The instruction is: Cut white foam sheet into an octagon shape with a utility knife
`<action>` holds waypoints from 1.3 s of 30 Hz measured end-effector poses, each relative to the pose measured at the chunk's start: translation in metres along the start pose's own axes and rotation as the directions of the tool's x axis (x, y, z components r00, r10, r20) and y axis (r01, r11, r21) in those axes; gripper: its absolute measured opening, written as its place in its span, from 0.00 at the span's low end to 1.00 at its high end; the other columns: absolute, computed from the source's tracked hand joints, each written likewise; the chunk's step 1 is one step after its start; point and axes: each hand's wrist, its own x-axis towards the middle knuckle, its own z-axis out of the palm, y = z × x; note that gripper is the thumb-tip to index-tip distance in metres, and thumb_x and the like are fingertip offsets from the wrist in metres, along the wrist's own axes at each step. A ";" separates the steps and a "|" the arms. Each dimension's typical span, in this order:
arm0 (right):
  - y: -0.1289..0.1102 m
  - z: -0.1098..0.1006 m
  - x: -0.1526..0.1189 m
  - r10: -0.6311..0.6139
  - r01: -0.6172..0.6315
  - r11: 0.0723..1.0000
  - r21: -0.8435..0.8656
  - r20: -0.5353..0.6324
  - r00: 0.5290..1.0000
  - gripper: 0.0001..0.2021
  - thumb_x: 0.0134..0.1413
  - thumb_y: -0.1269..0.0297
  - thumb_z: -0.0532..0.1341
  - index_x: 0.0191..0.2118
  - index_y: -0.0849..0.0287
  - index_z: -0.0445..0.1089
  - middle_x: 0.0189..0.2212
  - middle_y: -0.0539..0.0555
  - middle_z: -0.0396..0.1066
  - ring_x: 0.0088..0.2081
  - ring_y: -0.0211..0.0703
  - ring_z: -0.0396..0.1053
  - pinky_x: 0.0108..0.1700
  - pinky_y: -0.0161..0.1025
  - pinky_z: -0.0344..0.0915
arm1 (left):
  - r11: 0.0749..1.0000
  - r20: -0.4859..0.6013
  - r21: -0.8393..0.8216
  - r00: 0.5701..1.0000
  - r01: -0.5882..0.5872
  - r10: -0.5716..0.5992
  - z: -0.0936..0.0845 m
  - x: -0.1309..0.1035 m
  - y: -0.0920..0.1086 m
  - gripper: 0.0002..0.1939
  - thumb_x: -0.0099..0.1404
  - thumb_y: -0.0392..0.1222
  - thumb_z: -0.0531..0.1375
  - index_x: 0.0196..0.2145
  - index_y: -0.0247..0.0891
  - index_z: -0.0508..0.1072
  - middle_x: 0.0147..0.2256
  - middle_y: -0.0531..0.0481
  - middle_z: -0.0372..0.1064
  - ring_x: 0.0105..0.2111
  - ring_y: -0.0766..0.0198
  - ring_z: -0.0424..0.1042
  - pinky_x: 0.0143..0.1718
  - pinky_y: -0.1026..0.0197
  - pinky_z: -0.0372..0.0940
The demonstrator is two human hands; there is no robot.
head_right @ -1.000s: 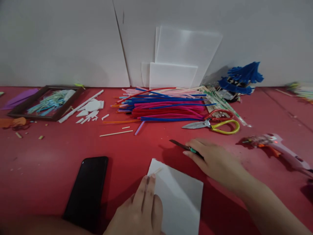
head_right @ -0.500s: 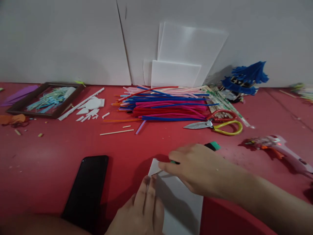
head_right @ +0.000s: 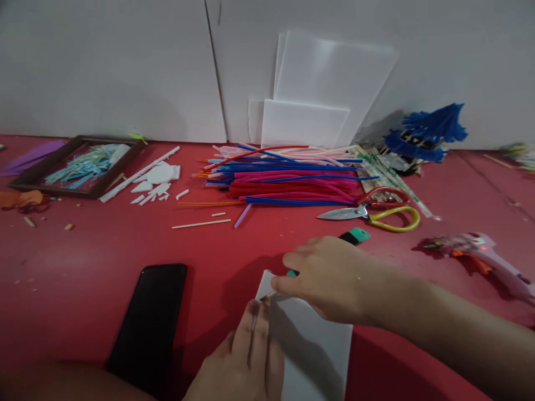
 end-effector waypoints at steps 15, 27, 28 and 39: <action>0.009 -0.004 0.005 -0.062 0.054 0.997 0.063 0.131 0.990 0.16 0.49 0.80 0.63 0.39 0.49 0.72 0.24 0.46 0.67 0.24 0.40 0.63 0.28 0.43 0.50 | 1.000 -0.032 0.005 0.999 -0.007 0.008 -0.003 0.001 0.000 0.21 0.66 0.50 0.60 0.48 0.30 0.73 0.55 0.27 0.68 0.55 0.40 0.69 0.37 0.54 0.74; 0.000 -0.009 0.007 0.037 -0.050 0.998 0.042 0.261 0.965 0.18 0.47 0.81 0.60 0.41 0.51 0.73 0.27 0.50 0.72 0.29 0.46 0.69 0.28 0.41 0.51 | 0.997 -0.029 0.058 0.998 0.052 -0.050 0.006 -0.002 0.007 0.16 0.64 0.40 0.63 0.48 0.32 0.74 0.55 0.29 0.69 0.54 0.42 0.70 0.40 0.54 0.74; -0.001 -0.008 0.005 0.035 -0.046 0.998 0.039 0.244 0.969 0.19 0.46 0.81 0.60 0.40 0.51 0.73 0.27 0.50 0.71 0.29 0.45 0.69 0.28 0.41 0.51 | 0.996 -0.036 0.064 0.998 0.057 -0.055 0.006 -0.001 0.008 0.15 0.63 0.40 0.63 0.47 0.32 0.74 0.54 0.30 0.69 0.54 0.42 0.70 0.40 0.54 0.74; -0.004 -0.006 0.000 0.027 -0.028 1.000 0.009 0.123 0.992 0.14 0.50 0.80 0.58 0.36 0.53 0.73 0.25 0.50 0.70 0.26 0.43 0.68 0.28 0.41 0.54 | 0.996 -0.108 0.079 0.994 0.045 -0.036 -0.005 0.007 0.004 0.14 0.62 0.39 0.65 0.45 0.31 0.75 0.51 0.31 0.72 0.51 0.43 0.73 0.37 0.57 0.74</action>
